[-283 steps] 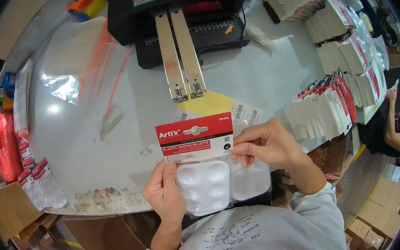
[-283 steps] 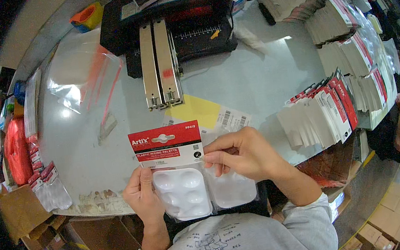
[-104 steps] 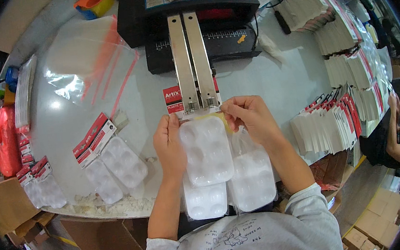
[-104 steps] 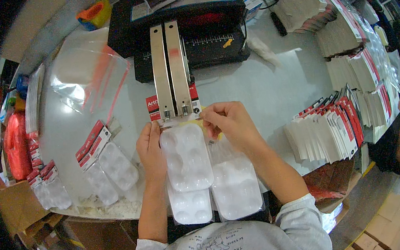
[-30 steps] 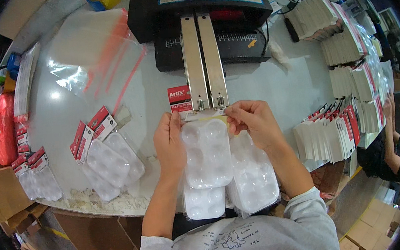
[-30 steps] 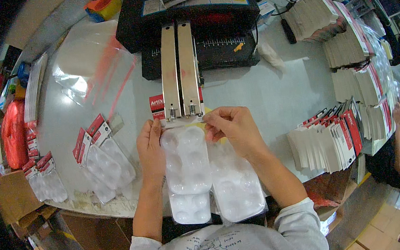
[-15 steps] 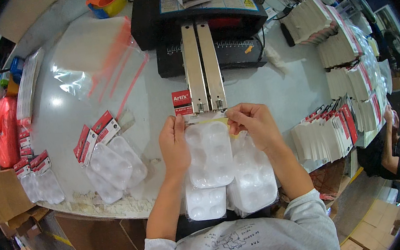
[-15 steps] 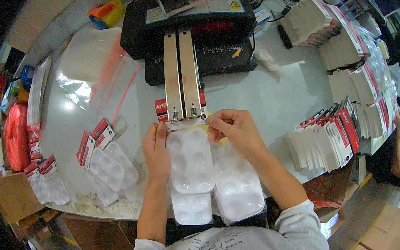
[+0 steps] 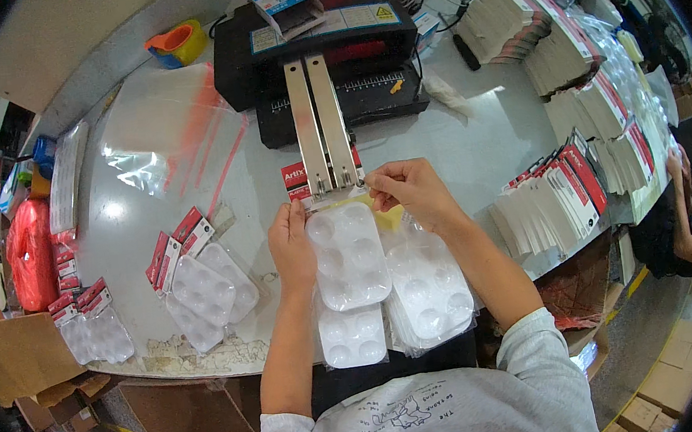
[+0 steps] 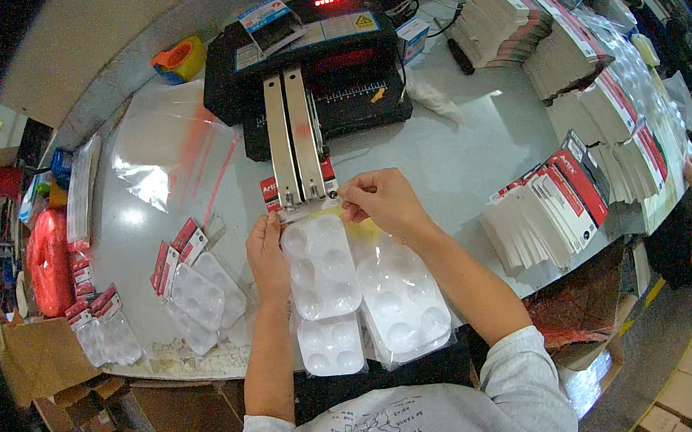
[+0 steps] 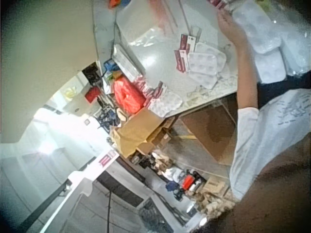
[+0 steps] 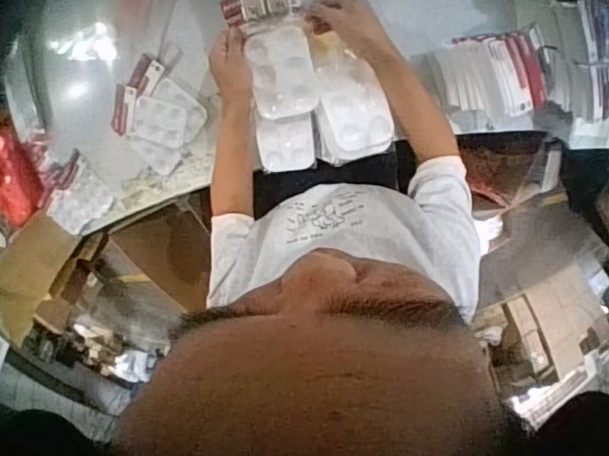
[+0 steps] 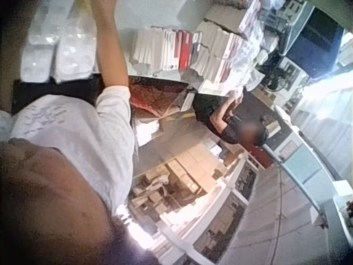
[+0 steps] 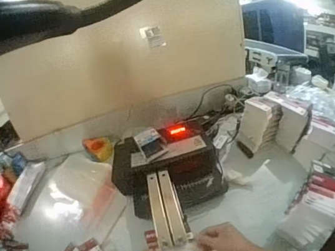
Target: The person packs white plastic mixing palettes into clear plastic bags, attaches red Artix labels, and uses a heat-sealing machine to close each bag. The sealed packages are stacked on the table and placed into a cardboard box.
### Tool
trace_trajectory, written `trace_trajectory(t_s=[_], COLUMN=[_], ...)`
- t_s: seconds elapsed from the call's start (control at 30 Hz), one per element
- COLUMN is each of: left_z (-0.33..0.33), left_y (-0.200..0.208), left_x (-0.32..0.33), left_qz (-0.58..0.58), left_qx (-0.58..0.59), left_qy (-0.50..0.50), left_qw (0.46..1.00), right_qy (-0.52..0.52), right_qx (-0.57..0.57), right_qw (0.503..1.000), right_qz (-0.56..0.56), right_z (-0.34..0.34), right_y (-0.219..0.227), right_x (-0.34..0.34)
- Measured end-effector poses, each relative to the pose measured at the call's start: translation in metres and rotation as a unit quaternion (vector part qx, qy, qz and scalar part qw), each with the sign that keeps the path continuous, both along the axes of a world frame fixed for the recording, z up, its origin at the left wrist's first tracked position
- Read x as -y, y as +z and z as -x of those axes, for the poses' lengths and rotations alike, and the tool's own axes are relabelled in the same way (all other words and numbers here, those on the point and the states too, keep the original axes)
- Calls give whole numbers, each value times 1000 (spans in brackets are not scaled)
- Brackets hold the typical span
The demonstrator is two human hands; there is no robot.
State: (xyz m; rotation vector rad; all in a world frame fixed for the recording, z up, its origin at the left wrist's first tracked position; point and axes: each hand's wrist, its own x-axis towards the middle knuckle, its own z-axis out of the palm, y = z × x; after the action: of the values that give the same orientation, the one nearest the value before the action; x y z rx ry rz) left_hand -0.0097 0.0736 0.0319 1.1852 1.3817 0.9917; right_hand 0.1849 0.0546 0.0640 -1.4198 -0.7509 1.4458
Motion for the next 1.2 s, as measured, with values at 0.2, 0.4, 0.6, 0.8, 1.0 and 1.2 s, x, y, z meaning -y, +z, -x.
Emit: trace_trajectory(t_s=[0.2, 0.4, 0.6, 0.8, 1.0, 1.2], left_z=[78, 39, -28, -8, 5, 13], left_y=[51, 58, 51, 86, 89, 84], left_x=[-5, 68, 84, 83, 87, 84], left_qz=[-116, -189, -152, 181, 129, 15], left_qx=[-324, -304, -175, 257, 184, 10], left_qy=[78, -150, -163, -131, -171, -173], left_qw=[936, 922, 959, 940, 959, 985], right_qy=[-174, -56, -116, -168, 173, 241], right_qx=[588, 557, 625, 507, 325, 329], right_qw=[754, 829, 771, 833, 928, 912], right_qz=[-237, 11, 45, -141, -64, -50], right_z=[-40, -179, -169, -51, -6, 3], right_y=[109, 108, 105, 128, 100, 94], right_x=[81, 139, 137, 118, 61, 50])
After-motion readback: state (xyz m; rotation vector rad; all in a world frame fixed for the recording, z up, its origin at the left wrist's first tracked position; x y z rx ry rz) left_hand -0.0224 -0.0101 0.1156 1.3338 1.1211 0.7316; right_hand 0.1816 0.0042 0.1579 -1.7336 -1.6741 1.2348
